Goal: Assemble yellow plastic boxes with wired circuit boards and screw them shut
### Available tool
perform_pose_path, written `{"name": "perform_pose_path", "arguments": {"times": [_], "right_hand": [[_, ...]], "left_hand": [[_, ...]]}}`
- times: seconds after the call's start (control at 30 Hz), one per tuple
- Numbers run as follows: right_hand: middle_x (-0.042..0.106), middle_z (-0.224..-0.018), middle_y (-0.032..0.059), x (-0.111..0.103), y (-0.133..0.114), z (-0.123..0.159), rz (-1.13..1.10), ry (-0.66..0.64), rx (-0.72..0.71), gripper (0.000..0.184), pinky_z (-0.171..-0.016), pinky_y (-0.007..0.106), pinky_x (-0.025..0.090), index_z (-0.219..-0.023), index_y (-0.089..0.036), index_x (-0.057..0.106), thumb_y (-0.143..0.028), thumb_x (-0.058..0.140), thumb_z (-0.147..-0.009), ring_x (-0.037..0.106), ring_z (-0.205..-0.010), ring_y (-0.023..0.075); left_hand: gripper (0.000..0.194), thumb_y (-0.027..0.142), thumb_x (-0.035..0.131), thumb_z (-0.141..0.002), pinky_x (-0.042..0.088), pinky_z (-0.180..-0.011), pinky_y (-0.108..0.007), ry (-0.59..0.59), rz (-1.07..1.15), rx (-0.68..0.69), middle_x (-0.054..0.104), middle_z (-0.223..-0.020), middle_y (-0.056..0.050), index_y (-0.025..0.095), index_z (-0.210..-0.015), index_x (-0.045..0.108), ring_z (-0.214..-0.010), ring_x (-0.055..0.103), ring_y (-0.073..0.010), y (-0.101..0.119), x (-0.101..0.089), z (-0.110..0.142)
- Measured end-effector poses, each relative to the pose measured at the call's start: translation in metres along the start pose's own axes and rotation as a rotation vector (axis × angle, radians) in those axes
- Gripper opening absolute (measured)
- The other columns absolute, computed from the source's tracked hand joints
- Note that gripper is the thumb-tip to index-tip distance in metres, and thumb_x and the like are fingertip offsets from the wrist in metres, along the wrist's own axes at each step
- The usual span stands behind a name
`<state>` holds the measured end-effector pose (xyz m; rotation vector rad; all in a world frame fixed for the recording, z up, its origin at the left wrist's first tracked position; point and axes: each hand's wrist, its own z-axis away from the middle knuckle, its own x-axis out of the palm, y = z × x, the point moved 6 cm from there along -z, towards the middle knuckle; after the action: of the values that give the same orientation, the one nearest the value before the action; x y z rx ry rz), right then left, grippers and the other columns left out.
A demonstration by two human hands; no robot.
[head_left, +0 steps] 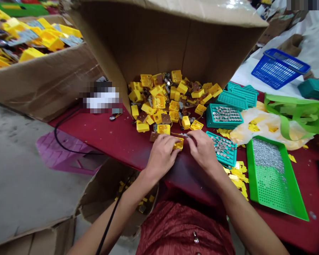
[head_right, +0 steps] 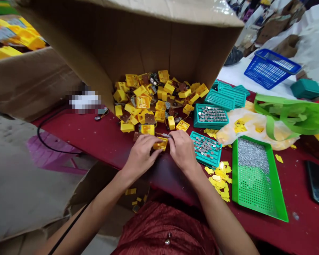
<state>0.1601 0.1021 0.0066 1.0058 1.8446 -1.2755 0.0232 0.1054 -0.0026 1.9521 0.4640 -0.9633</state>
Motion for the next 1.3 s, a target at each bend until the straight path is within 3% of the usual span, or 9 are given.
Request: {"name": "perform_pose_path", "arguments": {"times": [0.1,0.2,0.33,0.4,0.57,0.7,0.83,1.0,1.3], "right_hand": [[0.07,-0.098,0.0093,-0.017,-0.012,0.034,-0.056,0.087,-0.063,0.018,-0.086,0.034,0.05,-0.101,-0.014,0.066,-0.02,0.049,-0.097,0.063,-0.091,0.0207],[0.069,-0.096,0.0096,-0.025,-0.019,0.067,-0.075,0.148,-0.12,0.014,-0.084,0.035,0.052,-0.103,-0.014,0.065,-0.015,0.053,-0.095,0.061,-0.091,0.0206],[0.068,-0.096,0.0103,-0.021,-0.014,0.091,-0.064,0.126,-0.093,0.015,-0.082,0.034,0.053,-0.105,-0.012,0.065,-0.012,0.057,-0.092,0.061,-0.089,0.0202],[0.068,-0.095,0.0103,-0.022,-0.012,0.094,-0.063,0.135,-0.087,0.014,-0.081,0.034,0.053,-0.103,-0.012,0.065,-0.011,0.057,-0.092,0.06,-0.088,0.0201],[0.068,-0.097,0.0092,-0.033,-0.015,0.087,-0.157,0.035,-0.085,0.014,-0.083,0.034,0.052,-0.102,-0.014,0.066,-0.02,0.062,-0.091,0.061,-0.091,0.0201],[0.071,-0.093,0.0076,-0.032,-0.009,0.06,-0.179,0.031,-0.016,0.014,-0.082,0.033,0.05,-0.096,-0.014,0.069,-0.019,0.056,-0.094,0.064,-0.087,0.0189],[0.068,-0.099,0.0119,0.0,0.002,0.023,-0.022,-0.064,0.052,0.027,-0.085,0.036,0.049,-0.108,-0.013,0.07,-0.011,0.047,-0.095,0.061,-0.094,0.0234],[0.059,-0.11,0.0142,0.028,0.003,0.004,0.13,-0.293,-0.055,0.035,-0.085,0.039,0.048,-0.119,-0.019,0.067,-0.009,0.047,-0.092,0.054,-0.101,0.027],[0.059,-0.1,0.0105,0.003,-0.004,0.017,0.016,-0.257,-0.09,0.014,-0.079,0.034,0.047,-0.101,-0.015,0.065,-0.015,0.065,-0.087,0.055,-0.091,0.0225]], "left_hand": [[0.014,0.009,0.054,-0.091,0.05,-0.091,-0.036,-0.001,0.113,0.072,0.071,-0.101,-0.011,0.013,-0.098,0.066,-0.097,0.064,-0.0229,0.008,-0.01,0.016],[0.019,0.012,0.062,-0.087,0.051,-0.092,-0.039,0.034,0.114,0.01,0.069,-0.109,-0.014,0.012,-0.106,0.062,-0.102,0.063,-0.0255,0.008,-0.013,0.034],[0.059,0.031,0.076,-0.08,0.046,-0.099,-0.05,0.022,-0.015,-0.077,0.061,-0.13,-0.021,0.008,-0.129,0.051,-0.117,0.057,-0.0345,0.009,0.008,0.042],[0.058,0.034,0.073,-0.082,0.046,-0.098,-0.05,0.027,-0.032,-0.08,0.061,-0.133,-0.019,0.01,-0.13,0.051,-0.118,0.056,-0.035,0.01,0.018,0.039],[0.029,0.025,0.068,-0.086,0.048,-0.096,-0.045,0.032,0.072,-0.002,0.069,-0.112,-0.013,0.013,-0.112,0.062,-0.108,0.061,-0.029,0.008,0.014,0.033],[0.043,0.019,0.073,-0.08,0.051,-0.094,-0.041,-0.003,0.063,-0.034,0.064,-0.113,-0.016,0.009,-0.119,0.059,-0.106,0.062,-0.0277,-0.002,-0.009,0.042],[0.042,0.016,0.072,-0.079,0.053,-0.092,-0.04,0.01,0.045,-0.065,0.063,-0.111,-0.015,0.009,-0.119,0.06,-0.103,0.064,-0.0264,-0.006,-0.018,0.051],[0.041,0.015,0.069,-0.081,0.051,-0.098,-0.04,0.018,0.106,-0.085,0.067,-0.117,-0.017,0.007,-0.12,0.059,-0.11,0.065,-0.0264,-0.007,-0.018,0.054],[0.041,0.023,0.071,-0.08,0.058,-0.079,-0.033,-0.001,0.204,-0.315,0.071,-0.113,-0.01,0.014,-0.119,0.062,-0.095,0.07,-0.0216,-0.019,-0.037,0.063]]}}
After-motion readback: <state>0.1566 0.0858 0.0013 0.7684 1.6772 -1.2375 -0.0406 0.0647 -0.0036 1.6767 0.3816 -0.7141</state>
